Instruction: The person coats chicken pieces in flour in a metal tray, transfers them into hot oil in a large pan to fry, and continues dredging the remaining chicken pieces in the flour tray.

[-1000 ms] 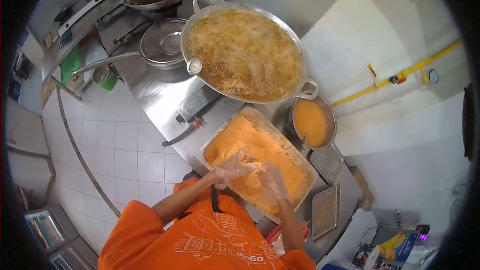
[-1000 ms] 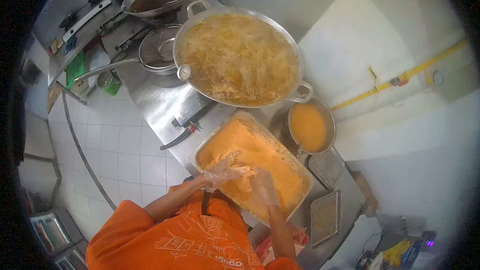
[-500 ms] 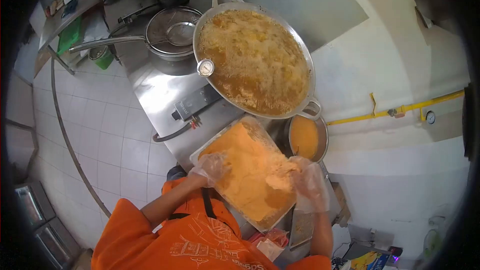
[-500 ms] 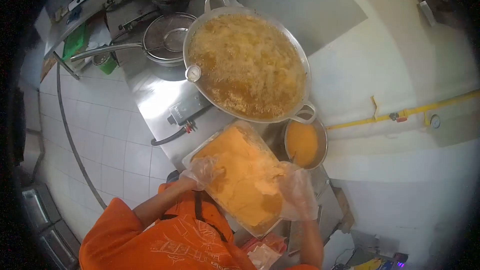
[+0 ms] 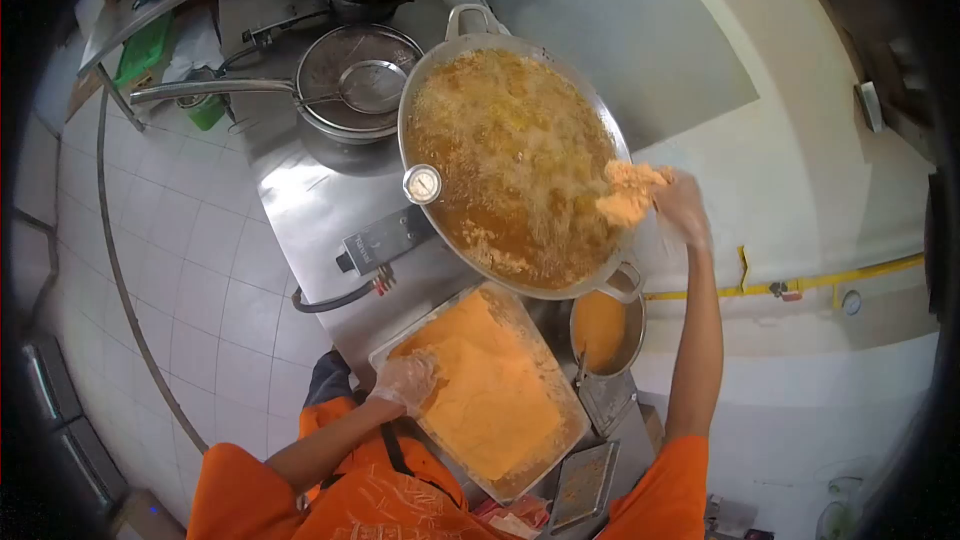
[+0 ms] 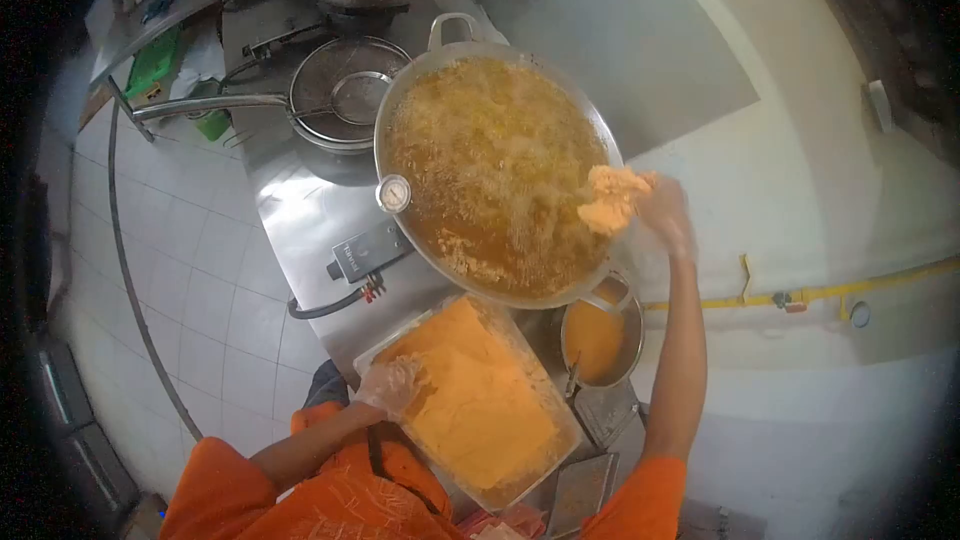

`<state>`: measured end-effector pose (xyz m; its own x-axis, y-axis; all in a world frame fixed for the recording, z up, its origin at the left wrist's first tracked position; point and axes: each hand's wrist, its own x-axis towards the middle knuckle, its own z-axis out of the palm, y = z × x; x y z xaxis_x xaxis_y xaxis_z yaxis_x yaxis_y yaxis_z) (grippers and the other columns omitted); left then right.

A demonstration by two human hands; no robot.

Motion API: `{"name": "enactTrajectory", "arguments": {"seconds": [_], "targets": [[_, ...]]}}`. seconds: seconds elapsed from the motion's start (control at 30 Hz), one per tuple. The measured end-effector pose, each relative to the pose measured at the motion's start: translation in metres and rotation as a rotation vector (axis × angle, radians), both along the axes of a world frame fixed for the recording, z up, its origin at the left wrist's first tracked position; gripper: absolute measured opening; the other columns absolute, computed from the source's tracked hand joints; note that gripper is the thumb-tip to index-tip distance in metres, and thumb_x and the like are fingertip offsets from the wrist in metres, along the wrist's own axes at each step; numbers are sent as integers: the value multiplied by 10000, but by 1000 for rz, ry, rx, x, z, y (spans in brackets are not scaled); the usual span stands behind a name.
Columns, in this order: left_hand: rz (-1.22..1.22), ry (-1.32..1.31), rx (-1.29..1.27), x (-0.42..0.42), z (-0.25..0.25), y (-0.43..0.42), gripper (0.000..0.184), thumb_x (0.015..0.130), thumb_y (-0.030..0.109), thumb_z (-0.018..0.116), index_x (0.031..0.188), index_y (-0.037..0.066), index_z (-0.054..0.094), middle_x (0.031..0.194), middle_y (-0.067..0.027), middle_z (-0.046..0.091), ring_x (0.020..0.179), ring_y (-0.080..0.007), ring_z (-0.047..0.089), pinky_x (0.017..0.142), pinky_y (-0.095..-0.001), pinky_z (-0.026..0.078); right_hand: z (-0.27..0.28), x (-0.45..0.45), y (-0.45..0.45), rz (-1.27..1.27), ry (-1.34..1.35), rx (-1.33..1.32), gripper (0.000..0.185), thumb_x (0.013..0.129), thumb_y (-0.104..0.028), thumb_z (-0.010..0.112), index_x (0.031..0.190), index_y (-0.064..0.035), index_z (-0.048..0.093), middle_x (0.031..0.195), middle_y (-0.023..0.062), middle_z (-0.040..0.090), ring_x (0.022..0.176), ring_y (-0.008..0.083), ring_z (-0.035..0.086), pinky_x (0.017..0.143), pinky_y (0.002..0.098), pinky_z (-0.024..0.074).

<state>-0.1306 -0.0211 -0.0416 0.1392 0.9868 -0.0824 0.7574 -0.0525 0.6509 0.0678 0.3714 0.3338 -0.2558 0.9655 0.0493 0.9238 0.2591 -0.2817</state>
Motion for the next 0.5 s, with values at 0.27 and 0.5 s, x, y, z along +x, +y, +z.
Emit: {"name": "enactTrajectory", "arguments": {"seconds": [0.27,0.5], "targets": [[14,-113,-78,-4,10,-3,419,991,413,507,1193,60,609,1009,-136,720,924,-302,702,802,-440,541,-113,13,166,17,-87,124,229,766,-123,629,928,-27,759,781,146,725,704,243,668,664,405,508],[-38,78,-289,-9,40,12,481,950,419,579,1269,60,599,1057,-153,724,970,-298,705,839,-448,533,-85,16,167,314,-212,318,166,756,-106,678,908,-63,727,900,218,710,837,368,698,741,437,538]]}}
